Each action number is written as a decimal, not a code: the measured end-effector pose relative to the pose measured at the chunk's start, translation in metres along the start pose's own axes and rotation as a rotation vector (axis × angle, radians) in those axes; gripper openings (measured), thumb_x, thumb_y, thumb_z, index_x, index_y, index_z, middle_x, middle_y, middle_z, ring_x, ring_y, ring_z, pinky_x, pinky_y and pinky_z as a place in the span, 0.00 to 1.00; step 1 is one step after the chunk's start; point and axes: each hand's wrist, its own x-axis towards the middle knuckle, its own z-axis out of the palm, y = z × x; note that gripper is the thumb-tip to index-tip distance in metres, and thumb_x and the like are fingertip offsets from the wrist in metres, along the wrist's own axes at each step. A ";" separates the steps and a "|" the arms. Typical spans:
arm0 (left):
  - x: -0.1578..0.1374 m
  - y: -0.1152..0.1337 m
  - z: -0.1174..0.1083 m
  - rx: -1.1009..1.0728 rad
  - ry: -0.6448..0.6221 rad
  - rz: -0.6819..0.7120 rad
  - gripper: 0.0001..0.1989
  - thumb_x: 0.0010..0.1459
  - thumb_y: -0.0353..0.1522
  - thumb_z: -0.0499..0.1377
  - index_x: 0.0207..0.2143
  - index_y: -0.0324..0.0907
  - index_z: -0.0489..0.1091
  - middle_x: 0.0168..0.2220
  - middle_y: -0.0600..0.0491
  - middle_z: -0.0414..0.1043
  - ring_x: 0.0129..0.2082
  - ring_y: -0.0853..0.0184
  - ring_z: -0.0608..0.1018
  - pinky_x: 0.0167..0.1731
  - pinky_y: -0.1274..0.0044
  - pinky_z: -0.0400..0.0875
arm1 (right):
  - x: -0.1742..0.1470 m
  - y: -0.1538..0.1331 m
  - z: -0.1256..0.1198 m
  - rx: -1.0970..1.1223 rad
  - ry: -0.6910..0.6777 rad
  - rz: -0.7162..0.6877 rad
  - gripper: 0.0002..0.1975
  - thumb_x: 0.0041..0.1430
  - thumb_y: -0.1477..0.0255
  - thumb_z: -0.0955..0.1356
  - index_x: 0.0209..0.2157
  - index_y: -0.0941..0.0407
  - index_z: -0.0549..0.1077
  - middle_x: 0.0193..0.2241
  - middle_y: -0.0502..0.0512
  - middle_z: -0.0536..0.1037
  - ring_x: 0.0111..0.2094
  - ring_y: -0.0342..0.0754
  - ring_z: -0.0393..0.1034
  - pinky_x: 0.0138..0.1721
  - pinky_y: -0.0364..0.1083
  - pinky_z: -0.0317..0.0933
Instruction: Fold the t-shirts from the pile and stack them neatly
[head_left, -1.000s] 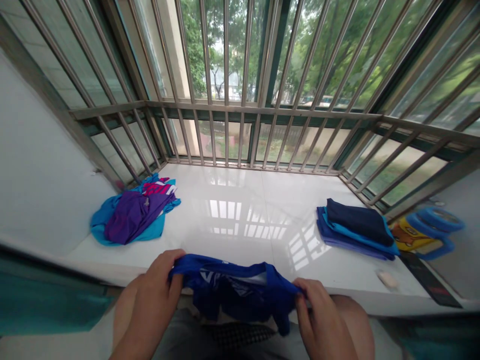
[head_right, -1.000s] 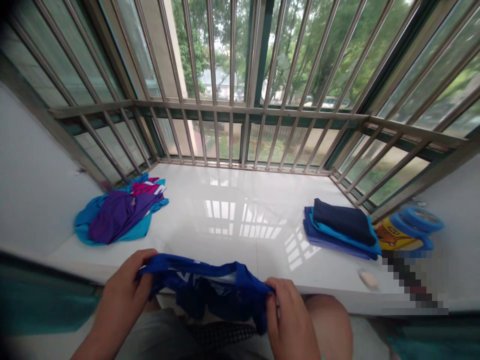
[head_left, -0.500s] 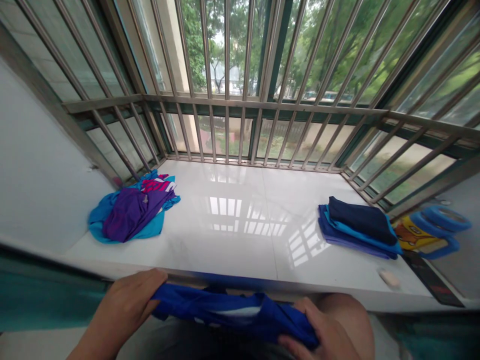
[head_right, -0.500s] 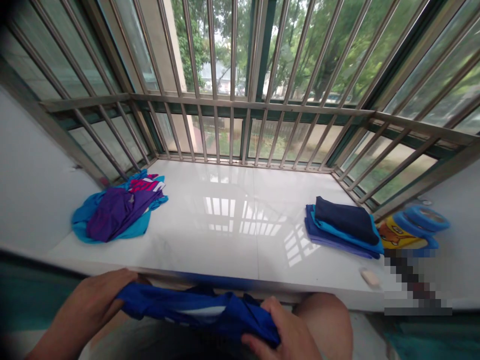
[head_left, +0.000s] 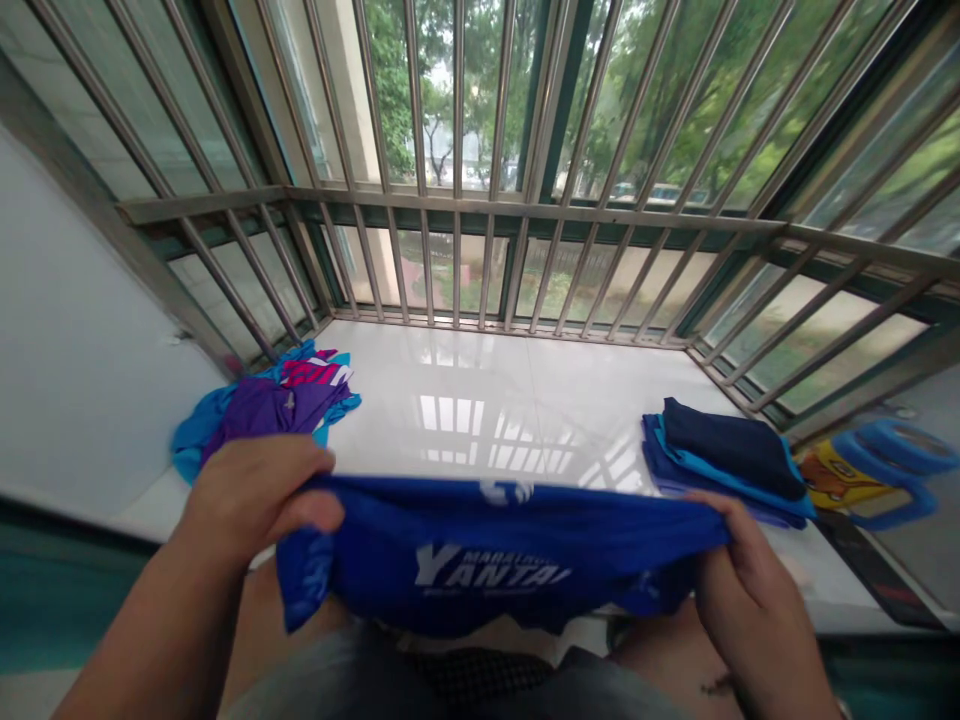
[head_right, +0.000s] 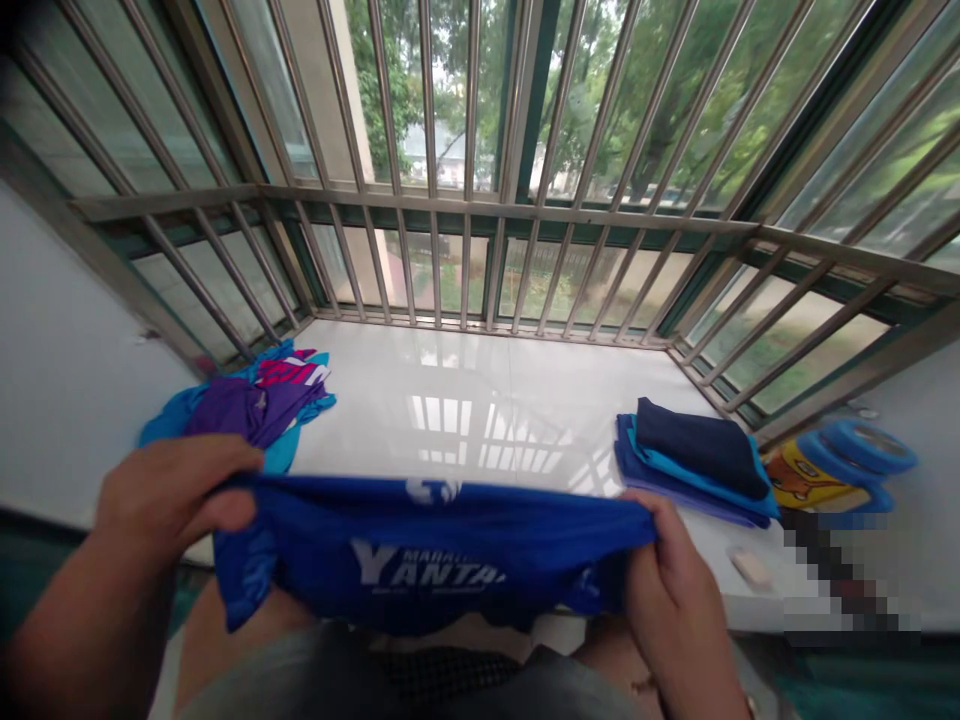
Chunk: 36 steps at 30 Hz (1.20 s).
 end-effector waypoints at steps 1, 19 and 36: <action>0.039 -0.008 0.006 0.040 -0.041 0.009 0.18 0.68 0.52 0.57 0.40 0.52 0.79 0.34 0.48 0.82 0.38 0.52 0.85 0.39 0.65 0.81 | 0.031 -0.008 0.005 -0.014 0.040 0.013 0.16 0.73 0.62 0.61 0.53 0.52 0.76 0.41 0.54 0.84 0.38 0.52 0.79 0.39 0.46 0.70; 0.118 0.068 0.225 0.006 -0.433 -0.233 0.28 0.77 0.43 0.50 0.71 0.39 0.67 0.75 0.37 0.60 0.75 0.47 0.64 0.73 0.52 0.57 | 0.130 -0.007 0.128 -0.378 -0.293 -0.230 0.18 0.74 0.66 0.65 0.60 0.58 0.76 0.58 0.65 0.77 0.60 0.59 0.72 0.63 0.55 0.63; -0.068 0.098 0.232 -0.056 -0.662 -0.190 0.38 0.74 0.49 0.54 0.79 0.48 0.52 0.80 0.47 0.42 0.79 0.49 0.54 0.75 0.45 0.52 | -0.088 0.115 0.132 -0.623 -0.349 -0.045 0.26 0.69 0.86 0.54 0.58 0.59 0.74 0.47 0.66 0.81 0.41 0.51 0.82 0.41 0.47 0.71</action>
